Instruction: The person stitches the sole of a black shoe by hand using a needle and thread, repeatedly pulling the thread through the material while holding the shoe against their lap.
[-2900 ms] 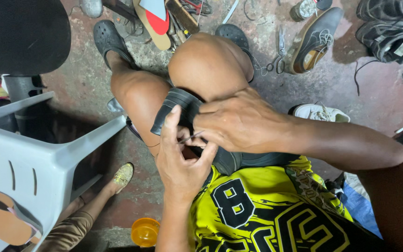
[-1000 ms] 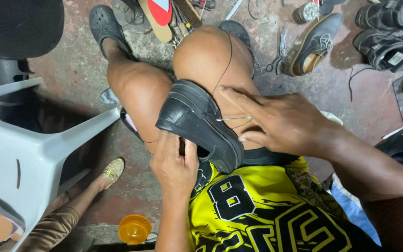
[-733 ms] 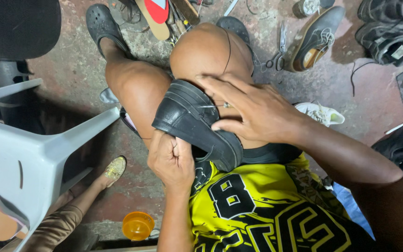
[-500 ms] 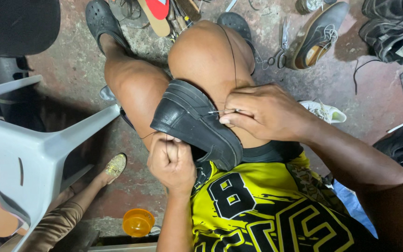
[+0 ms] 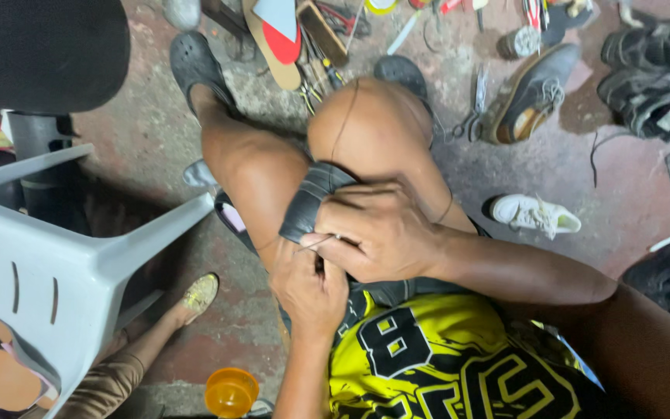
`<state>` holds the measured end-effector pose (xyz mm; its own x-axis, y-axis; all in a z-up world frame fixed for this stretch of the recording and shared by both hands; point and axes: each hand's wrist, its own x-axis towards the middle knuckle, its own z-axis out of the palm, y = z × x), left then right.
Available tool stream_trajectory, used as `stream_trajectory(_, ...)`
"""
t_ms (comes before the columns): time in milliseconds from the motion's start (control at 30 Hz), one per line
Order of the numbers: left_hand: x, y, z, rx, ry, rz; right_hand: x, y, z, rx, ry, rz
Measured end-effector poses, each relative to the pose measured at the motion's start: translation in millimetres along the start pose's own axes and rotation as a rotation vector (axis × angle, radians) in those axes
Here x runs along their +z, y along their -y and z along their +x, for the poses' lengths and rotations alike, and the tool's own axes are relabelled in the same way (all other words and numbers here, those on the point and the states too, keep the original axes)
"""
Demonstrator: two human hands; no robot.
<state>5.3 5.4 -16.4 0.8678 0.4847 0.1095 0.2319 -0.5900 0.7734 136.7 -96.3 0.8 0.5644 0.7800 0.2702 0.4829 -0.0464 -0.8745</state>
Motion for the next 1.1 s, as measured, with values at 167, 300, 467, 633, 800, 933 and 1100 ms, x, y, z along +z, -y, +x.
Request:
stream_trajectory(167, 3.0, 9.7, -1.4, -0.003, -0.002, 0.018, 12.4, -10.4, 12.4, -0.045, -0.011, -0.174)
stream_trajectory(300, 1.6, 11.8, -5.5, -0.053, 0.03, -0.009, 16.5, -14.5, 5.9, -0.023, -0.034, -0.183)
stream_trajectory(467, -14.4, 16.2, -22.4, -0.281, 0.05, -0.287, 0.5, -28.8, -15.1, 0.204, -0.051, 0.288)
stream_trajectory(633, -65.4, 77.5, -55.9, -0.682, -0.237, -0.629, -79.2, -81.1, -55.8, 0.569, -0.193, 0.214)
stream_trajectory(800, -108.4, 115.6, -70.7, -0.894, -0.59, -0.556, -163.2, -99.8, -109.7, 0.713, -0.443, 0.048)
stream_trajectory(933, -95.6, 90.8, -54.1, -0.345, -0.507, 0.127, -169.0, -90.2, -114.1, 0.394, -0.305, -0.419)
stream_trajectory(1100, -40.9, 15.9, -42.4, -0.515, -0.188, -0.371, -73.4, -37.3, -87.1, 0.331, -0.041, -0.237)
